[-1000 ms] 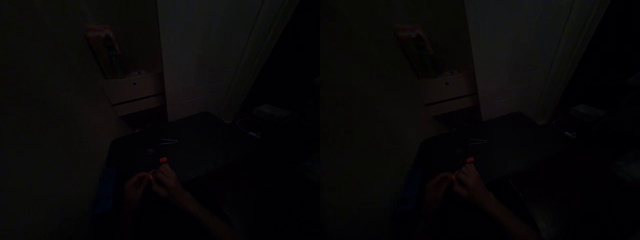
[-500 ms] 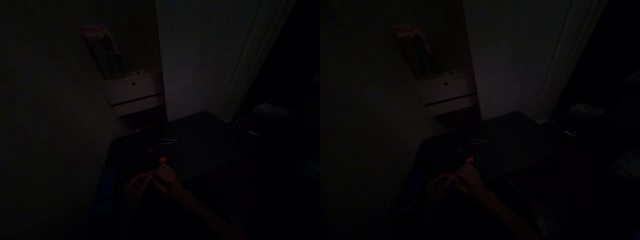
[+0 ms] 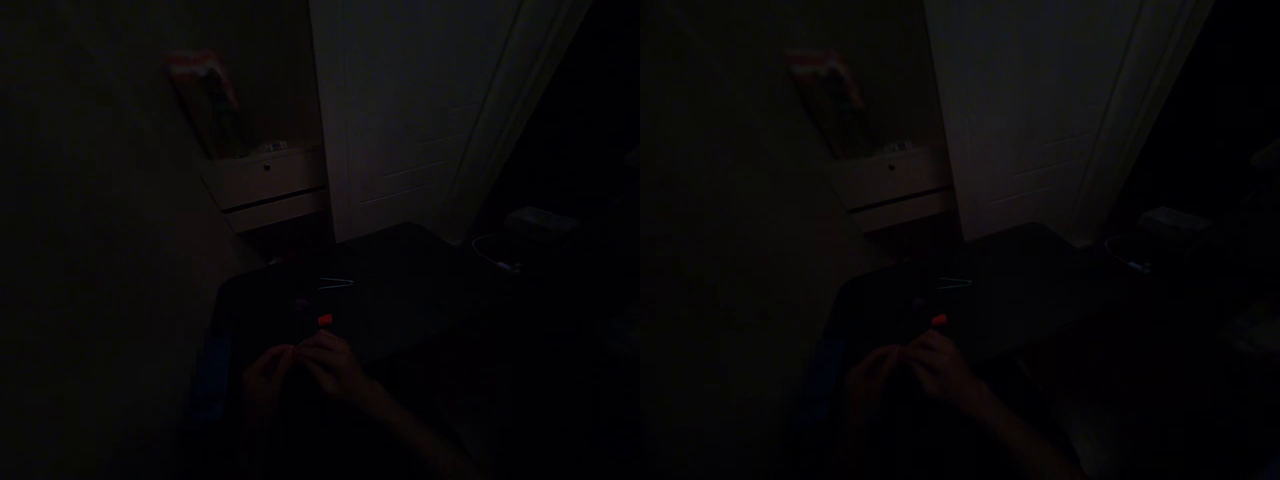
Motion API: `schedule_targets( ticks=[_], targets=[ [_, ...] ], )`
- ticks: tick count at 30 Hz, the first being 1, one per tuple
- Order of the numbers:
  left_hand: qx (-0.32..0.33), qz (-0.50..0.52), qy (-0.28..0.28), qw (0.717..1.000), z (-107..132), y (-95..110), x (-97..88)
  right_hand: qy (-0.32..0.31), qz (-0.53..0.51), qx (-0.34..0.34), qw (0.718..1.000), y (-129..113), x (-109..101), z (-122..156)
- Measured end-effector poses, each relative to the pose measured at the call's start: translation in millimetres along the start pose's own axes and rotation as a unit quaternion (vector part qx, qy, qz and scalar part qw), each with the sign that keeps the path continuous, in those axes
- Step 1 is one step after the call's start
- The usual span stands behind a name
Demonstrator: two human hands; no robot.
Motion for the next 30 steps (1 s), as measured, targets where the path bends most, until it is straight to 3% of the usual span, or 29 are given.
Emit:
schedule_targets(
  ticks=[8, 14, 22, 30],
  targets=[
    [0.018, -0.012, -0.017, 1.0, 0, -4, 4.8, 0.045, -0.018, 0.07, 0.996, 21, -1, 0],
    [0.034, 0.007, -0.043, 0.998, 3, 1, 11.8, 0.048, 0.033, 0.044, 0.997, 16, -3, 0],
    [0.006, 0.044, -0.036, 0.998, 3, -4, 13.6, -0.012, 0.06, 0.042, 0.997, 14, 5, -3],
    [-0.023, 0.064, -0.009, 0.998, 3, -3, 10.8, -0.032, 0.047, 0.05, 0.997, 14, 7, -2]
  ],
)
Point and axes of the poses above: each hand's wrist, its own z-axis away from the middle knuckle, its own x-axis out of the palm, y = z × x, the point moved 10 cm from there along -z, towards the middle knuckle, and after that the axes turned 3 degrees about -z, right-handed, at the moved point
